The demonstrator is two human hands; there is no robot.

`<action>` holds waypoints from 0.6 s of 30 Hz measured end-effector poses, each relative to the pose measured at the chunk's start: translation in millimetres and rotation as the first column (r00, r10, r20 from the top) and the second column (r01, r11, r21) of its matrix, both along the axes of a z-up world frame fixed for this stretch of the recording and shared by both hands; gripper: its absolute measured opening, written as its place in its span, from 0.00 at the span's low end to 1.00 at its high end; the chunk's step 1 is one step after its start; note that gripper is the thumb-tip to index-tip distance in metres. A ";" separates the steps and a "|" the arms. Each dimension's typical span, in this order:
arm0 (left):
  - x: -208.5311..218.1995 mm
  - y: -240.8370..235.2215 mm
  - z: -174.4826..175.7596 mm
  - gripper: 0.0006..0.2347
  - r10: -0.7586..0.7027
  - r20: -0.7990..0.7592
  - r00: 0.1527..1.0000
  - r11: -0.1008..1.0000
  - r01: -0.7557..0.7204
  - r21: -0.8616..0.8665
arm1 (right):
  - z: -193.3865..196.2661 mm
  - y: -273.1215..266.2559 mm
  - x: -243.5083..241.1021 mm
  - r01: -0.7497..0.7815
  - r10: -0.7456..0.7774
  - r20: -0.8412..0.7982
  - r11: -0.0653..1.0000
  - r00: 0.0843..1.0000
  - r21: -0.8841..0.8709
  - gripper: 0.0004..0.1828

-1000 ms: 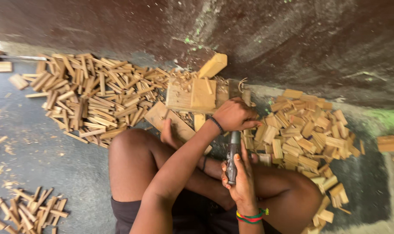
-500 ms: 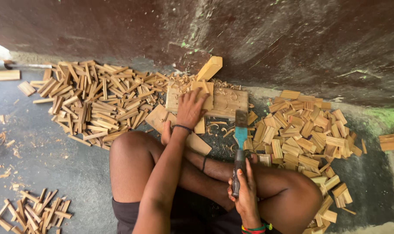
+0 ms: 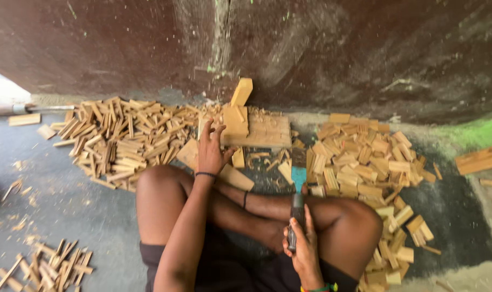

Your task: The person sits cross-legged on the floor and uses a chisel and a hammer to carve a piece of wood. They repeatedly strike the chisel to remove wood shavings, occasionally adjusting the wood's position on a small workbench.

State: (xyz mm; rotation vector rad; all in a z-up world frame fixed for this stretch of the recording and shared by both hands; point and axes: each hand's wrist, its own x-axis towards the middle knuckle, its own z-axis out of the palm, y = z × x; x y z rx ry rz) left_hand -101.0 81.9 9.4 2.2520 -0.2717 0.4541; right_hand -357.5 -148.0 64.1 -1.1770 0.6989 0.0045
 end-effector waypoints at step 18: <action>-199.1 115.6 143.9 0.20 0.119 0.372 0.921 0.979 -0.047 -0.198 | 110.2 -31.6 -100.4 -0.074 0.122 0.752 0.992 0.648 -0.098 0.53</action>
